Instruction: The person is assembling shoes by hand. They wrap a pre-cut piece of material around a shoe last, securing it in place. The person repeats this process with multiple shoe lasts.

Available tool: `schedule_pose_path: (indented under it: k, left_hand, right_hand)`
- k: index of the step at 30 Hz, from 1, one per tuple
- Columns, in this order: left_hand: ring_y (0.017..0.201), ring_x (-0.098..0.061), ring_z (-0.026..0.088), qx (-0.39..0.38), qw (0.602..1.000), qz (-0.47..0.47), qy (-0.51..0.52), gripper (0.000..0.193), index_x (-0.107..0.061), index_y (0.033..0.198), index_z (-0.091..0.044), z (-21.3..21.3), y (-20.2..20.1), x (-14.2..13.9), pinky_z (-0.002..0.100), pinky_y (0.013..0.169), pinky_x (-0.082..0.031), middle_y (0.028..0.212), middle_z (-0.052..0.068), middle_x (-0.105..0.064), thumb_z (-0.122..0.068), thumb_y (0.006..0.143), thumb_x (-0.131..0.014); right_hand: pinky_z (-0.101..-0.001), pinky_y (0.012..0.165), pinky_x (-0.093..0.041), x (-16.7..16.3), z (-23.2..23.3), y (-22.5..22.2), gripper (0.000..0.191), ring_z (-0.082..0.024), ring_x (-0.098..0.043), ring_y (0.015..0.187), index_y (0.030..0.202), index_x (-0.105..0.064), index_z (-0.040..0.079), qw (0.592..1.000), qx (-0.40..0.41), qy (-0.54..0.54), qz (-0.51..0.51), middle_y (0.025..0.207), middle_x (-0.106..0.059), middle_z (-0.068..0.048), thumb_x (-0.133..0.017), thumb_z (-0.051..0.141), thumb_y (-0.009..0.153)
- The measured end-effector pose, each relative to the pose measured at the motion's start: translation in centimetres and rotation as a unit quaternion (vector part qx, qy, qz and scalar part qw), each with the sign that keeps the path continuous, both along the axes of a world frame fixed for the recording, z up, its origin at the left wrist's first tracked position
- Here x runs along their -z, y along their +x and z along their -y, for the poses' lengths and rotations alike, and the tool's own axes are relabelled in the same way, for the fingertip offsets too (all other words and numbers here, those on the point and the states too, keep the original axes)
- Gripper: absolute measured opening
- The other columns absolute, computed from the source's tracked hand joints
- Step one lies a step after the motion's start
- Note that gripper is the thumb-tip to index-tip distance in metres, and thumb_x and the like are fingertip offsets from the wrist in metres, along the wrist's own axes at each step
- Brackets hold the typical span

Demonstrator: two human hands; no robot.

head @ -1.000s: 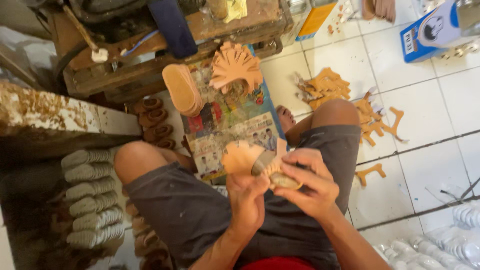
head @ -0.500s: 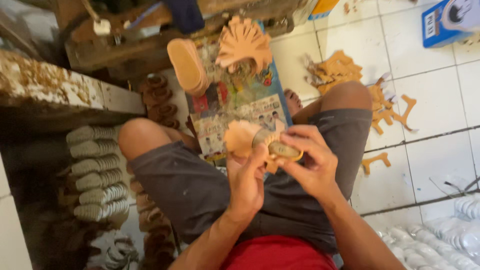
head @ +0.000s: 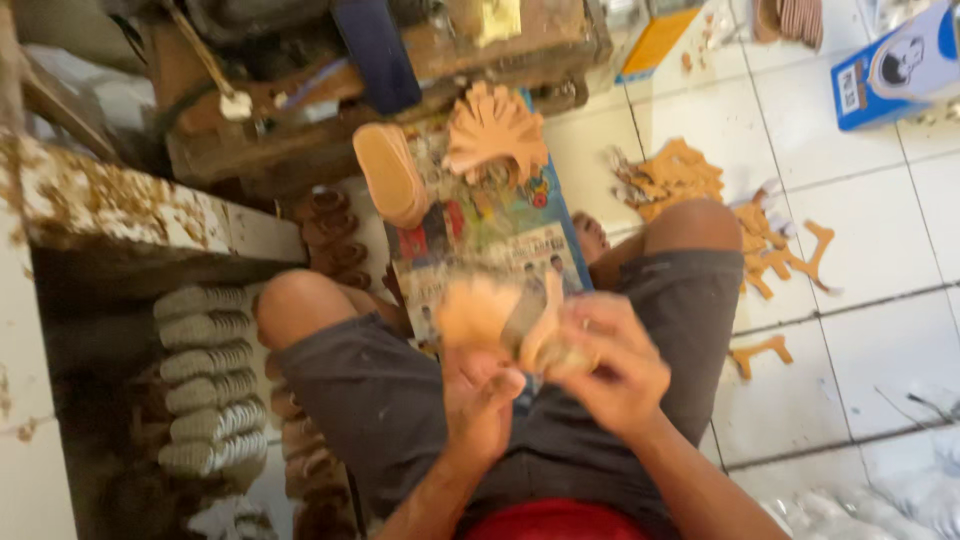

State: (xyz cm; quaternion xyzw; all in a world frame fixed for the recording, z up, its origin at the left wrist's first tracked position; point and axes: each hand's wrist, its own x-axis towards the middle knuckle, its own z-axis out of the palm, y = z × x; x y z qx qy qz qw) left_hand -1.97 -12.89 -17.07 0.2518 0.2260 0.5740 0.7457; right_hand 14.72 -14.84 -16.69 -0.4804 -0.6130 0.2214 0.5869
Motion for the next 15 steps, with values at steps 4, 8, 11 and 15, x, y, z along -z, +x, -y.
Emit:
schedule_pose_path:
  k: [4, 8, 11, 15]
  left_hand:
    - [0.113, -0.064, 0.020, -0.040, 0.989, -0.144, 0.011, 0.048, -0.048, 0.129, 0.000, -0.5, 2.2, 0.6, 0.035, 0.098, -0.054, 0.122, 0.013, -0.063, -0.007, 0.092, -0.077]
    - [0.106, -0.061, 0.016, -0.124, 0.961, -0.247, -0.013, 0.035, -0.051, 0.126, -0.002, -1.5, 5.4, 1.3, 0.030, 0.094, -0.052, 0.115, 0.009, -0.062, -0.008, 0.097, -0.069]
    - [0.107, -0.058, 0.013, -0.102, 0.973, -0.198, -0.057, 0.027, -0.047, 0.122, -0.008, -1.8, 6.4, 1.1, 0.028, 0.094, -0.049, 0.114, 0.007, -0.061, -0.010, 0.100, -0.063]
    - [0.105, -0.058, 0.015, -0.114, 0.986, -0.118, -0.025, 0.026, -0.047, 0.116, -0.007, -1.9, 6.6, 0.5, 0.030, 0.091, -0.050, 0.112, 0.010, -0.058, -0.005, 0.100, -0.067]
  right_hand:
    - [-0.0346, 0.104, -0.051, 1.2, -1.5, -2.3, 0.035, -0.023, -0.063, 0.118, 0.129, -0.067, -0.005, 0.929, 0.048, -0.106, -0.351, 0.129, -0.066, -0.014, -0.072, 0.011, 0.097]
    - [-0.0347, 0.092, -0.054, 1.1, -3.5, -4.0, 0.035, -0.020, -0.067, 0.105, 0.131, -0.062, -0.002, 0.806, 0.060, -0.162, -0.566, 0.120, -0.069, -0.011, -0.061, 0.016, 0.101]
    - [-0.0356, 0.078, -0.051, 0.3, -4.0, -4.4, 0.027, -0.019, -0.063, 0.088, 0.122, -0.064, 0.000, 0.790, 0.076, -0.194, -0.577, 0.105, -0.068, -0.011, -0.059, 0.023, 0.109]
    - [-0.0346, 0.084, -0.053, -0.4, -3.6, -4.6, 0.021, -0.018, -0.065, 0.093, 0.113, -0.058, 0.004, 0.790, 0.055, -0.164, -0.588, 0.105, -0.067, -0.009, -0.055, 0.025, 0.109]
